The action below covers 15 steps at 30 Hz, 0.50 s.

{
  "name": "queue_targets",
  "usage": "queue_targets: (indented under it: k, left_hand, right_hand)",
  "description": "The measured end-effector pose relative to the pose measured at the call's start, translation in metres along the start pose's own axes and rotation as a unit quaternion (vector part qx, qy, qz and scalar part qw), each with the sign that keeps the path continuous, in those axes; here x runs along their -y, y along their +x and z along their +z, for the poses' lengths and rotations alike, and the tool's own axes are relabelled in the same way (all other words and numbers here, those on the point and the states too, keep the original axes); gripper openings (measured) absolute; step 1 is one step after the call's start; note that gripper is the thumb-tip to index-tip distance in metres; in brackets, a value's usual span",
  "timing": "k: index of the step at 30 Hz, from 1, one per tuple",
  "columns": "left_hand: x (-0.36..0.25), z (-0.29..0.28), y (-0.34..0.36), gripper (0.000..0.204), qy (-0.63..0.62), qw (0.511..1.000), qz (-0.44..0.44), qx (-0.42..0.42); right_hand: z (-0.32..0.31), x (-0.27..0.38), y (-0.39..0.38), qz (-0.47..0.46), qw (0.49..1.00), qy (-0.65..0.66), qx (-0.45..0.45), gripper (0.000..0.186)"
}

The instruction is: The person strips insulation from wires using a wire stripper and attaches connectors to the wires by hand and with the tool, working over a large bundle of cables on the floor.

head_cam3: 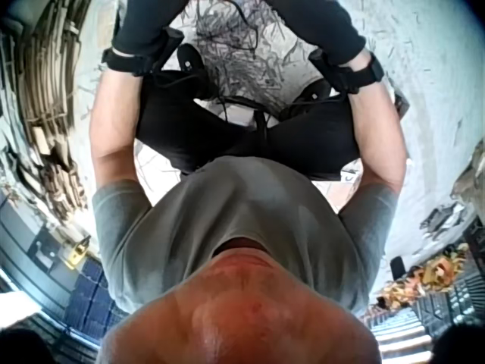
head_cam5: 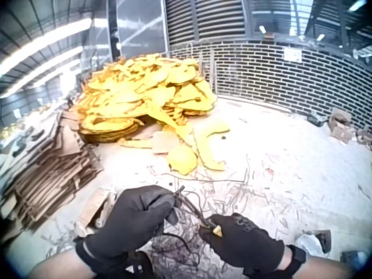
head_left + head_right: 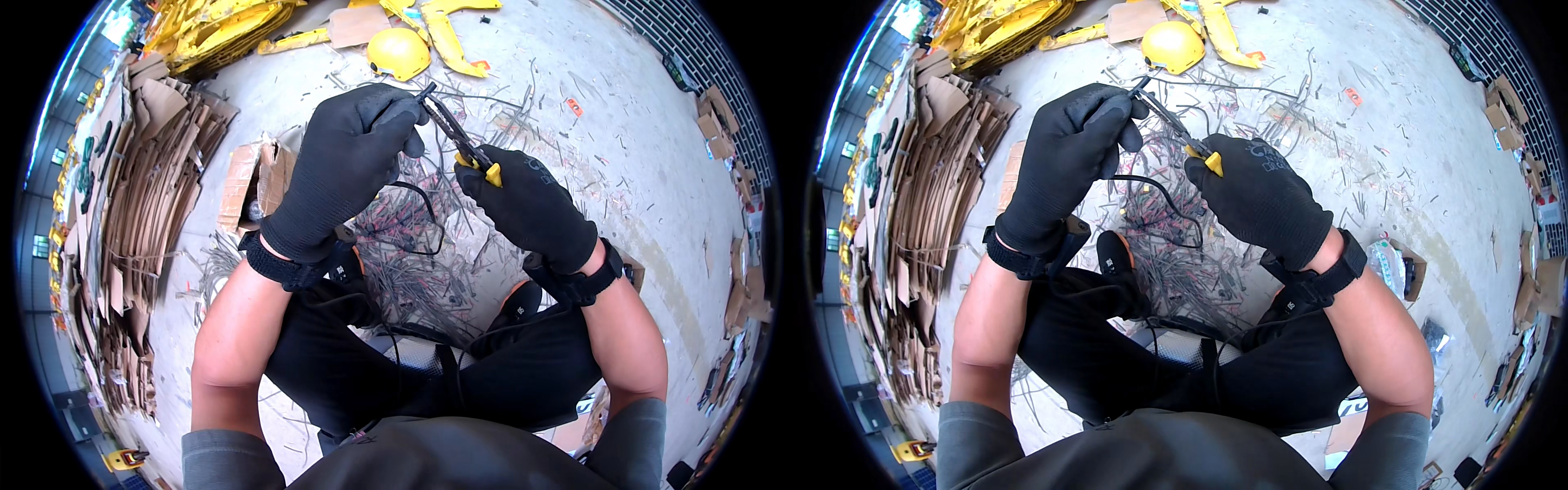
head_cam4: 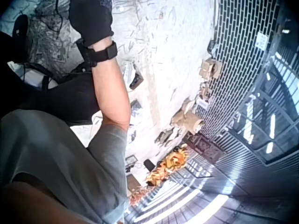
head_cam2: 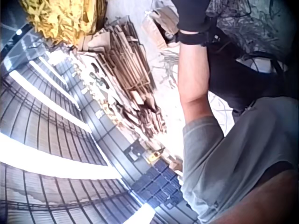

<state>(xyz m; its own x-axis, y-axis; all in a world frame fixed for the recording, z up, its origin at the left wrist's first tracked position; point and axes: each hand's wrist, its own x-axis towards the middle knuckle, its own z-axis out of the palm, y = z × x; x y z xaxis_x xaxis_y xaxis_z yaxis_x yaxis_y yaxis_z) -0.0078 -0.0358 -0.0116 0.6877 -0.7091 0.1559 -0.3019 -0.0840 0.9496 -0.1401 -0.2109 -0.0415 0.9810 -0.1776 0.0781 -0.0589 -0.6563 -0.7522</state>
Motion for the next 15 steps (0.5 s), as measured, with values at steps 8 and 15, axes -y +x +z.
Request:
queue_targets:
  k: [8,15]
  left_hand:
    - [-0.0007,0.0031,-0.0013,0.02,0.052,0.997,0.047,-0.023]
    - [-0.002,0.0052,-0.0016,0.019,0.076,0.995,0.046,-0.043]
  right_hand:
    - [0.0023,-0.002,-0.0024,-0.038,0.998,-0.029,-0.035,0.024]
    - [0.0022,-0.0024,-0.0021,-0.048,0.998,-0.029,-0.036,0.022]
